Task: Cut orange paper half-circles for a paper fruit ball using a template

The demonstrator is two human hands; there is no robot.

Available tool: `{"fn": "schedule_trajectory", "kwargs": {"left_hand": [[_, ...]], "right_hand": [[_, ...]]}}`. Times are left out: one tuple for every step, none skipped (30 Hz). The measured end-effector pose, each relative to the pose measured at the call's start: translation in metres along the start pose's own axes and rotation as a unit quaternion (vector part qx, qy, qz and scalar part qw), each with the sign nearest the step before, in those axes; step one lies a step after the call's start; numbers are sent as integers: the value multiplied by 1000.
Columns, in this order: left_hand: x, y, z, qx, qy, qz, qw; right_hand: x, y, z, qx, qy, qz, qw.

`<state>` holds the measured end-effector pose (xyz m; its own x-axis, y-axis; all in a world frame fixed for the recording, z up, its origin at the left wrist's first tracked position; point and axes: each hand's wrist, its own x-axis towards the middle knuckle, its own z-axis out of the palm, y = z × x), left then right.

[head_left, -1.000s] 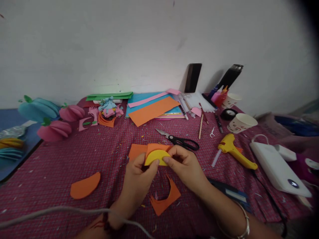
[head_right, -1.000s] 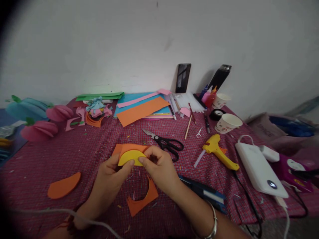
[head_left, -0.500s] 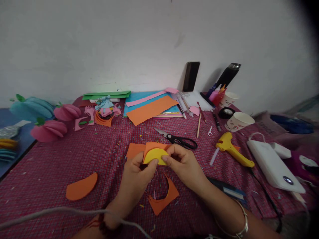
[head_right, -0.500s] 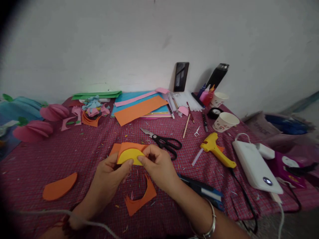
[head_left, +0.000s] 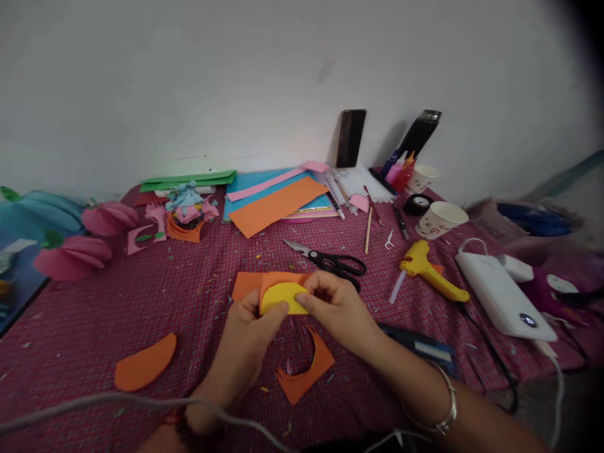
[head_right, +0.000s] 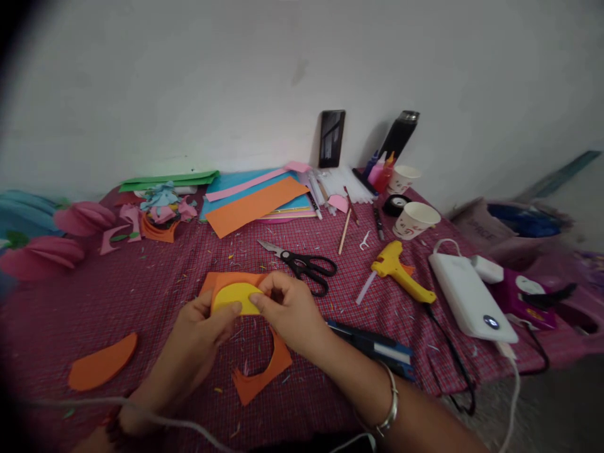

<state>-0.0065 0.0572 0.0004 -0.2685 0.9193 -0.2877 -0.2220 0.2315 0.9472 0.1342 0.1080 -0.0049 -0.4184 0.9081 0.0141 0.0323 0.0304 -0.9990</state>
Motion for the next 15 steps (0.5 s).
{"fn": "schedule_trajectory", "kwargs": {"left_hand": [[1, -1, -1, -19, -1, -18, 1000], [2, -1, -2, -36, -3, -34, 999], [3, -2, -2, -49, -8, -48, 998], [4, -2, -3, -60, -13, -59, 996], [4, -3, -3, -67, -18, -66, 995], [5, -3, -4, -73, -23, -72, 994], [5, -3, -4, -78, -27, -77, 994], [5, -2, -4, -81, -30, -83, 993], [5, -2, -4, -84, -32, -88, 992], [5, -2, -4, -86, -32, -91, 992], [5, -2, -4, -88, -32, -91, 991], [5, -2, -4, -91, -30, -86, 992], [5, -3, -5, -93, -29, -78, 992], [6, -3, -5, -96, -28, -69, 993], [6, -4, -6, -100, -28, -61, 993]], "right_hand": [[0, 1, 1, 9, -6, 8, 1000], [1, 1, 1, 20, -13, 15, 1000], [1, 2, 1, 33, -19, 22, 999], [1, 2, 1, 48, -27, 27, 998], [1, 3, 1, 62, -36, 30, 997], [1, 3, 1, 75, -40, 31, 996], [1, 3, 1, 87, -38, 30, 995], [0, 3, 1, 98, -29, 30, 994], [0, 4, 1, 112, -14, 32, 993], [-1, 4, 1, 126, 2, 36, 991], [-1, 5, 1, 140, 9, 44, 989], [-1, 5, 1, 153, 3, 59, 986], [-1, 6, 1, 163, -19, 77, 984], [-1, 6, 1, 167, -52, 95, 980], [-1, 7, 1, 165, -94, 112, 975]]}}
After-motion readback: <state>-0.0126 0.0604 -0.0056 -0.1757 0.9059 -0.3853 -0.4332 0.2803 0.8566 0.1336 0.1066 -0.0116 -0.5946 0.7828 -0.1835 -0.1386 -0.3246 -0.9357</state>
